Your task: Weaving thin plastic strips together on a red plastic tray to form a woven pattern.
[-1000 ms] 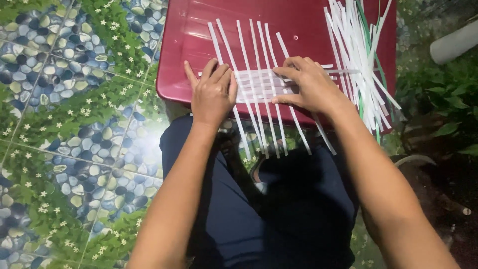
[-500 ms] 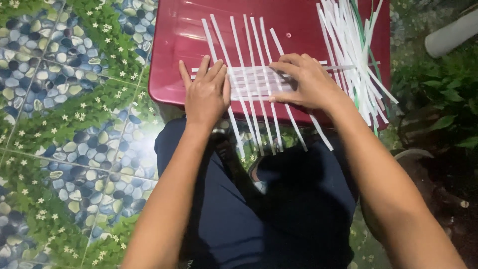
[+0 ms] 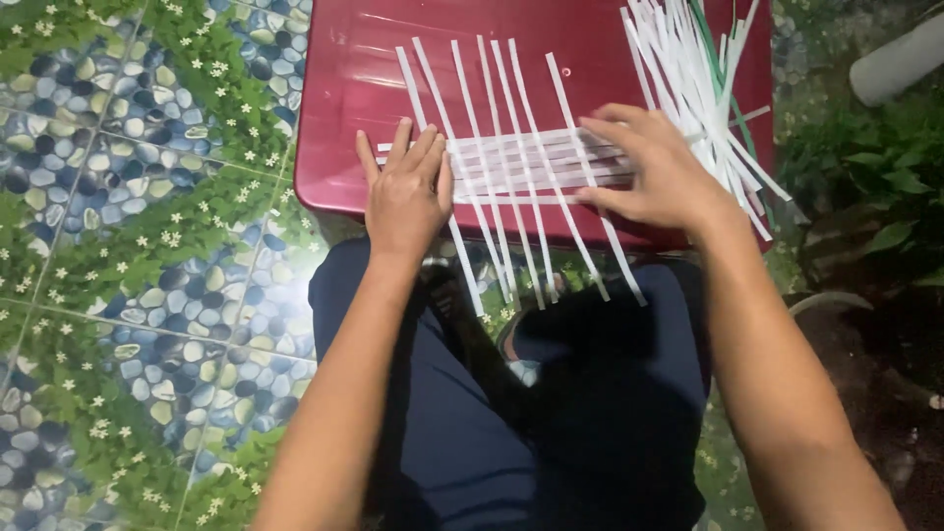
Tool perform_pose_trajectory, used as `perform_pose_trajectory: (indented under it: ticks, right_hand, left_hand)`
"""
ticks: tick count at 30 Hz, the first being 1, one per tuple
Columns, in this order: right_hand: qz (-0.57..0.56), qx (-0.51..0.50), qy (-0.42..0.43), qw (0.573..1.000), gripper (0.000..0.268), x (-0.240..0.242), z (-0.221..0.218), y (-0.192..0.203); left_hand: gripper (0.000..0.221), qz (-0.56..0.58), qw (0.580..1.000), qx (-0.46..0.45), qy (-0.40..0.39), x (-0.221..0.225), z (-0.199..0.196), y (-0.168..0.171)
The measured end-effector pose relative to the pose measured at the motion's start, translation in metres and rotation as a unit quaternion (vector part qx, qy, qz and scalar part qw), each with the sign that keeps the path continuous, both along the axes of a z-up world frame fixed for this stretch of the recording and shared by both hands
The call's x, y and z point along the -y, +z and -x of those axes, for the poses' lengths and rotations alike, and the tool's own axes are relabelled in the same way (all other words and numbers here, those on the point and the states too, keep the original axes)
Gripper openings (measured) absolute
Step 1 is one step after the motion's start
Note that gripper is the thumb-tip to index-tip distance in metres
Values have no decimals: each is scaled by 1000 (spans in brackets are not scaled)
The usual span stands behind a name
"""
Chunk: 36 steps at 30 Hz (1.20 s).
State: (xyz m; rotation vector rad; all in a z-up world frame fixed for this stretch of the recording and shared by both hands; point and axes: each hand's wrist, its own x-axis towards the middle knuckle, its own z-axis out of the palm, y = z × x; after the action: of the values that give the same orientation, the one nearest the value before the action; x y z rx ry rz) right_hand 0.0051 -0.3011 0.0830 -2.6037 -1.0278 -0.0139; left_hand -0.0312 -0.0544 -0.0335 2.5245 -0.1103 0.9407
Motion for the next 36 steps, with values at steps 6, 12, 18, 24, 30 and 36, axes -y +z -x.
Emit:
perform_pose_trajectory:
  ticks: [6, 12, 18, 24, 30, 36]
  right_hand:
    - [-1, 85, -63, 994, 34, 18, 32, 26]
    - [-70, 219, -9, 973, 8, 17, 65, 74]
    - [-176, 172, -97, 964, 4, 22, 97, 98]
    - [-48, 142, -166, 975, 14, -5, 91, 53]
    - [40, 254, -203, 945, 24, -10, 92, -66]
    - [45, 257, -237, 936, 27, -17, 96, -87]
  left_hand:
    - [21, -1, 1000, -13, -19, -1, 4, 9]
    - [20, 5, 999, -23, -43, -2, 6, 12]
    - [20, 6, 999, -21, -39, 0, 7, 15]
    - [20, 0, 1000, -4, -12, 2, 3, 6]
    - [19, -9, 1000, 28, 3, 1, 1, 0]
    - [18, -2, 999, 30, 13, 3, 0, 0]
